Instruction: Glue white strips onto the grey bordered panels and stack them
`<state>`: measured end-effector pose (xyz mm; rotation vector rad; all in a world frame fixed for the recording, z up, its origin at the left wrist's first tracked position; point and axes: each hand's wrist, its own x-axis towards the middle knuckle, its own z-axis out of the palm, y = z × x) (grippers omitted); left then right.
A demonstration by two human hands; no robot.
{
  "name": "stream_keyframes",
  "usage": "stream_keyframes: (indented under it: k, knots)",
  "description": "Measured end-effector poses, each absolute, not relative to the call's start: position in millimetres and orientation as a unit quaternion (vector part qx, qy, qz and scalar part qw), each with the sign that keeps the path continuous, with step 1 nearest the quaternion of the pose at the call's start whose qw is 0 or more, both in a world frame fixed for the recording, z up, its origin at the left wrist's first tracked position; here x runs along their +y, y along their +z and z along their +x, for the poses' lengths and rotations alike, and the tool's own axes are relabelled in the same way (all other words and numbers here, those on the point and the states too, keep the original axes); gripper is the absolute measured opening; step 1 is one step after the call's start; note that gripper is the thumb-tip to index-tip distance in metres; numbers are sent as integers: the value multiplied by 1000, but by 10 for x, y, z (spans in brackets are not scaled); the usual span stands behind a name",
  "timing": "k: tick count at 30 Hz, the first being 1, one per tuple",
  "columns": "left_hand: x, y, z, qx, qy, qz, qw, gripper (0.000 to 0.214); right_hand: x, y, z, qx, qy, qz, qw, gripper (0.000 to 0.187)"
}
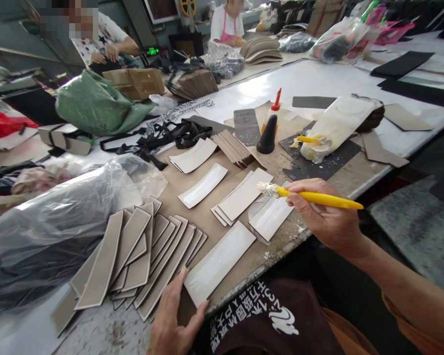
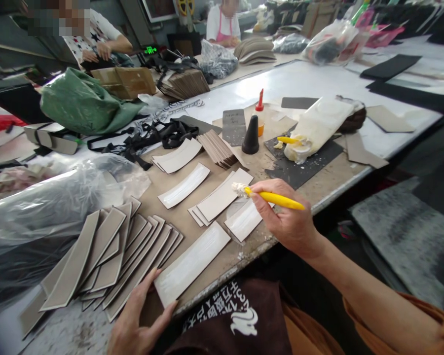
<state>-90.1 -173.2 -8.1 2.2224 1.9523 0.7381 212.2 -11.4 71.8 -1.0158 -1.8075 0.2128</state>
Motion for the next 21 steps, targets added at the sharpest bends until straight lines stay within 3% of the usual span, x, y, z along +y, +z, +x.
stream_keyframes:
  k: [5, 10, 16, 21]
  knots:
    - [-1579, 182, -831, 615, 245, 749, 31, 76, -87, 689, 2115, -743, 105, -429, 503, 7]
    - [-1066, 506, -661, 620, 254, 741, 40, 64, -57, 634, 2014, -710, 178, -459, 504, 8]
    - [-232, 489, -371, 638, 153, 742, 136, 68, 26, 524, 1772, -658, 315, -465, 501, 14]
    - [63, 357, -243, 623, 72, 761, 165, 52, 100, 373, 1655, -623, 380, -478, 489, 19]
